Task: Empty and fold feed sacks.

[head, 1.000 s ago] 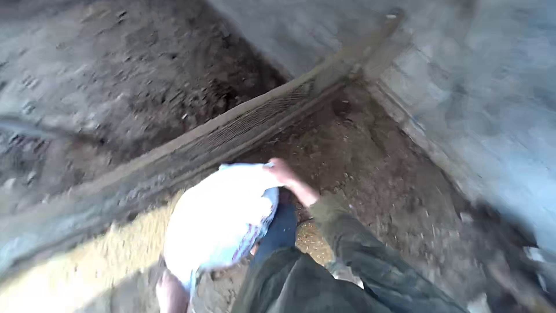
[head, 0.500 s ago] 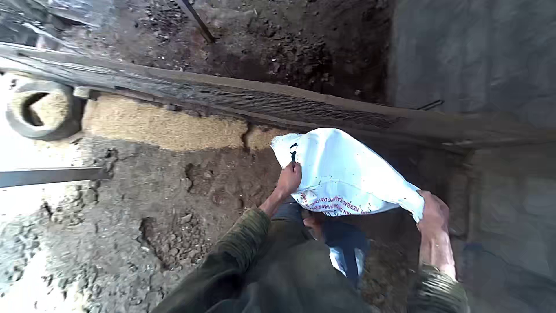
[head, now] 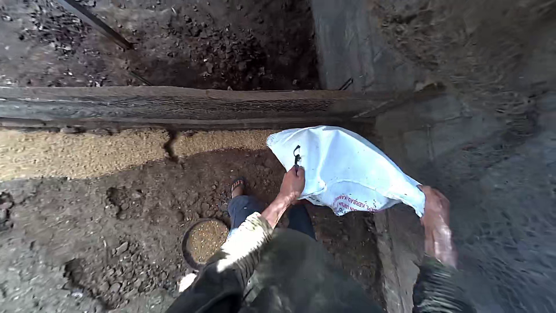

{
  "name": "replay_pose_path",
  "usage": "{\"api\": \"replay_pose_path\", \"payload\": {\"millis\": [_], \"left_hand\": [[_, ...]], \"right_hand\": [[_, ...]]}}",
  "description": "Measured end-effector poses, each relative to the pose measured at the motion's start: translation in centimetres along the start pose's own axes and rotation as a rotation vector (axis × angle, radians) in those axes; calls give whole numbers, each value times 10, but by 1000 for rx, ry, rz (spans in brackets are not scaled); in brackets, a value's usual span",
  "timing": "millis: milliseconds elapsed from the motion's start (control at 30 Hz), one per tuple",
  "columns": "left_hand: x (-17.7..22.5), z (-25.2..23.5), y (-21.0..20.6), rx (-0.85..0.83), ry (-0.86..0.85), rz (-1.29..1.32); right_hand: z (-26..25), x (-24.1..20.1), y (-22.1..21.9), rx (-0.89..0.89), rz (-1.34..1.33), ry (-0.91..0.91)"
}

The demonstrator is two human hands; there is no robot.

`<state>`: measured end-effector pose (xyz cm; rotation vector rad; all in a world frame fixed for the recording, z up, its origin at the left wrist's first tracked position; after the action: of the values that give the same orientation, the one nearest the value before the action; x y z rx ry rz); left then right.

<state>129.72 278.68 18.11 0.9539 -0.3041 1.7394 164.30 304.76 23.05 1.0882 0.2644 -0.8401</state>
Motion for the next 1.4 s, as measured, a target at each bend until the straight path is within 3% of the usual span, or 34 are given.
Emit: {"api": "replay_pose_path", "payload": {"millis": [167, 400, 600, 800, 967, 1133, 1233, 1400], "left_hand": [[20, 0, -34, -55, -28, 77], [-10, -6, 18, 20, -69, 250], [-105, -15, 149, 150, -11, 426], [-222, -9, 352, 180, -3, 405], [-311, 21, 501, 258, 33, 270], [-387, 29, 602, 333, 106, 89], [-416, 38, 644, 340, 130, -23], [-444, 66, 712, 320, 114, -40]], "right_hand": [[3, 11, 60, 90, -57, 49], [74, 5, 38, 131, 49, 46], [205, -11, -73, 38, 41, 124], [381, -29, -243, -81, 49, 179], [513, -20, -382, -337, 144, -50], [607, -5, -514, -612, 194, -42], [654, -4, -558, -672, 188, -7], [703, 6, -582, -637, 210, -34]]}}
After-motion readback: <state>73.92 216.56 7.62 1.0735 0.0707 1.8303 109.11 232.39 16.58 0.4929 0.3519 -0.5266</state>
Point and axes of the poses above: each hand's wrist, its own z-axis away from the middle knuckle, its own y-axis out of the back of the hand, x = y × z, the point moved 7 cm from there along -z, towards the middle knuckle, and after that the axes turned 8 degrees about -y, right-handed, at the moved point
